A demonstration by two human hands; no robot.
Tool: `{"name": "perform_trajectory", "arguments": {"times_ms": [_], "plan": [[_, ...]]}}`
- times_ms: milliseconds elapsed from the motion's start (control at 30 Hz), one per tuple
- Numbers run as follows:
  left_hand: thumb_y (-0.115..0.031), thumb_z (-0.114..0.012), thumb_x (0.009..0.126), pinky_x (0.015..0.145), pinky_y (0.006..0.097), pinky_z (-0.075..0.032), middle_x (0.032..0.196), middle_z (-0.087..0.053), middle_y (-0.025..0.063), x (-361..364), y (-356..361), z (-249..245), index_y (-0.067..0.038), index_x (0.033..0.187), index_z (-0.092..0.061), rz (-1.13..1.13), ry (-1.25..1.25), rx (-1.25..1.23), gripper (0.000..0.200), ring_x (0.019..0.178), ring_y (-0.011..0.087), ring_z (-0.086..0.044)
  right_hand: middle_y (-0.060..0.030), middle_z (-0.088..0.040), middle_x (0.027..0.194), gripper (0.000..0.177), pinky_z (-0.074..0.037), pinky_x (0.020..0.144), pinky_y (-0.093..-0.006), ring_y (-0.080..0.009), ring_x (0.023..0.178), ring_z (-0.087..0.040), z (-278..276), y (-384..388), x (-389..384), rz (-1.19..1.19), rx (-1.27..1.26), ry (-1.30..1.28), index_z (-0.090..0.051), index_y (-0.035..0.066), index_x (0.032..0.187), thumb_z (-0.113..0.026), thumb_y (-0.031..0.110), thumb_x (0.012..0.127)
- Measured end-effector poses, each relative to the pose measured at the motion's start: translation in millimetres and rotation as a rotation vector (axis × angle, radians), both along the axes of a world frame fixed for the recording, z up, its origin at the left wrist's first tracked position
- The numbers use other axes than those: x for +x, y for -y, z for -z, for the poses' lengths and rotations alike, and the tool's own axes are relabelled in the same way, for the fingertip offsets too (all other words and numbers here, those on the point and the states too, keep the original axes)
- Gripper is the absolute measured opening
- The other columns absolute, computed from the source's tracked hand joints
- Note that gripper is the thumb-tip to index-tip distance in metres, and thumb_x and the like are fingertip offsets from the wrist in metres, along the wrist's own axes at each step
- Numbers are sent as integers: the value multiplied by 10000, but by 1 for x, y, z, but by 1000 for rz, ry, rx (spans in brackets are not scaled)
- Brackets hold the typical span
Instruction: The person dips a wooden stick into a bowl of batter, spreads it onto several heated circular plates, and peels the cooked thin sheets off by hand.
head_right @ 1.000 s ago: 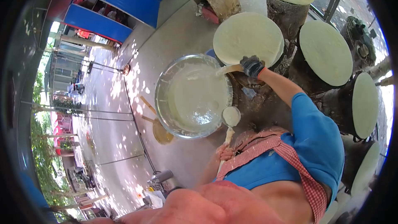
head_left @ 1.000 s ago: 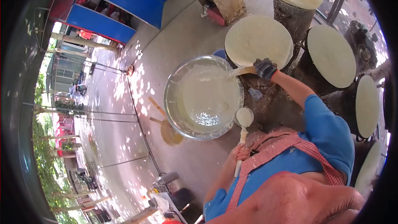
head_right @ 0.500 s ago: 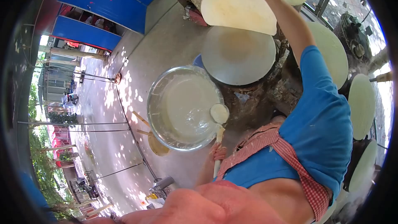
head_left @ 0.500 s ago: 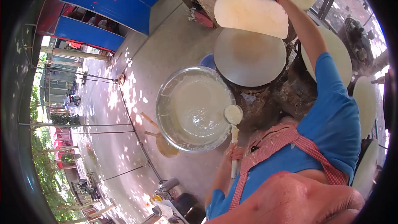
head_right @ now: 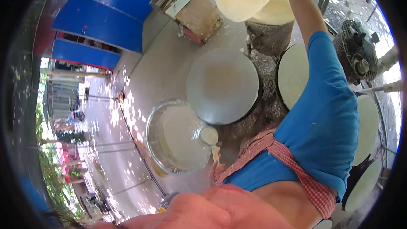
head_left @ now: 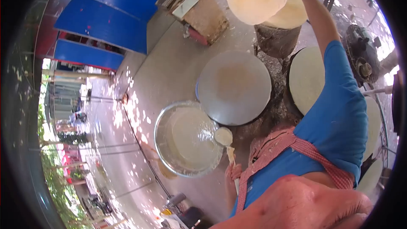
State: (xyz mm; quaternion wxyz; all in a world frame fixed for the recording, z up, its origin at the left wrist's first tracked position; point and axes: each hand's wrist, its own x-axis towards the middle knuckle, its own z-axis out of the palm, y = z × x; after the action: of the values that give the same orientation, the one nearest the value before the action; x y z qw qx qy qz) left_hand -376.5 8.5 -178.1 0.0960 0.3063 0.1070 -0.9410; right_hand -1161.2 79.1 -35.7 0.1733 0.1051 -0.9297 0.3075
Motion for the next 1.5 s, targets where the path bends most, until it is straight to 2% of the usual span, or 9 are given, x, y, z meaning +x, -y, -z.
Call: {"name": "perform_trajectory", "arguments": {"times_ms": [167, 267, 500, 600, 700, 733, 1033, 1200, 1500], "plan": [[-149, -447, 857, 321, 144, -249, 585, -275, -14, -25, 10, -11, -144, 1191, -389, -60, -47, 191, 340, 393, 29, -267, -94, -488, 505, 231, -336, 380, -332, -164, 437, -456, 187, -77, -46, 213, -630, 280, -573, 48, 705, -593, 279, 705], [-150, -447, 857, 319, 145, -248, 585, -275, -14, -49, 9, -35, -146, 1194, -388, -105, -36, 247, 342, 392, 29, -267, -127, -611, 765, 410, -437, 627, -365, -216, 708, -576, 291, -98, -47, 436, -544, 238, -606, 22, 888, -580, 383, 695], [-155, -412, 872, 294, 171, -265, 577, -283, -8, -34, 18, -2, -154, 1206, -372, -65, -21, 163, 336, 385, 46, -291, -151, -608, 778, 416, -416, 620, -407, -297, 741, -574, 267, -112, -20, 421, -552, 647, -615, 39, 818, -535, 432, 706], [-341, -447, 845, 276, 177, -229, 537, -351, 0, 0, 39, 54, -63, 771, -429, 182, -56, 94, 288, 387, 66, -289, -187, -582, 711, 406, -416, 574, -412, -308, 671, -573, 294, -132, -27, 504, -9, 98, -626, 64, 740, -517, 455, 709], [-290, -431, 854, 282, 175, -243, 555, -345, 4, -10, 25, 35, -93, 884, -416, 29, -94, 100, 200, 392, 69, -295, -176, -587, 738, 493, -393, 617, -407, -305, 686, -542, 287, -116, 7, 11, -321, -201, -598, 8, 827, -525, 480, 706], [-274, -426, 856, 284, 175, -248, 562, -343, 6, -11, 22, 33, -103, 922, -412, -55, -124, 97, 183, 394, 70, -298, -181, -590, 759, 516, -391, 623, -407, -300, 715, -547, 283, -103, 11, 105, 52, 51, -597, 12, 858, -531, 500, 704], [-143, -395, 869, 302, 167, -285, 627, -352, 21, 65, 82, 50, -135, 1100, -416, -442, -114, -116, 233, 415, 81, -322, -99, -571, 981, 283, -432, 639, -217, -160, 846, -558, 226, 135, 297, -720, -324, 1267, -475, -6, 1076, -446, 64, 804], [-108, -431, 824, 308, 179, -291, 634, -399, 26, 168, 184, 169, -55, 849, -431, -177, 145, -525, 58, 397, 86, -319, -137, -596, 746, 292, -432, 580, -412, -279, 591, -558, 242, 214, 509, -1399, 380, -42, -580, 71, 886, -548, 320, 736], [-104, -491, 735, 274, 274, -283, 555, -385, 53, 197, 262, 291, -36, 841, -377, 299, 771, -392, 169, 338, 128, -354, -153, -592, 747, 271, -445, 629, -401, -308, 691, -572, 223, 201, 684, -1080, 1043, 349, -609, 76, 788, -521, 325, 728]]}}
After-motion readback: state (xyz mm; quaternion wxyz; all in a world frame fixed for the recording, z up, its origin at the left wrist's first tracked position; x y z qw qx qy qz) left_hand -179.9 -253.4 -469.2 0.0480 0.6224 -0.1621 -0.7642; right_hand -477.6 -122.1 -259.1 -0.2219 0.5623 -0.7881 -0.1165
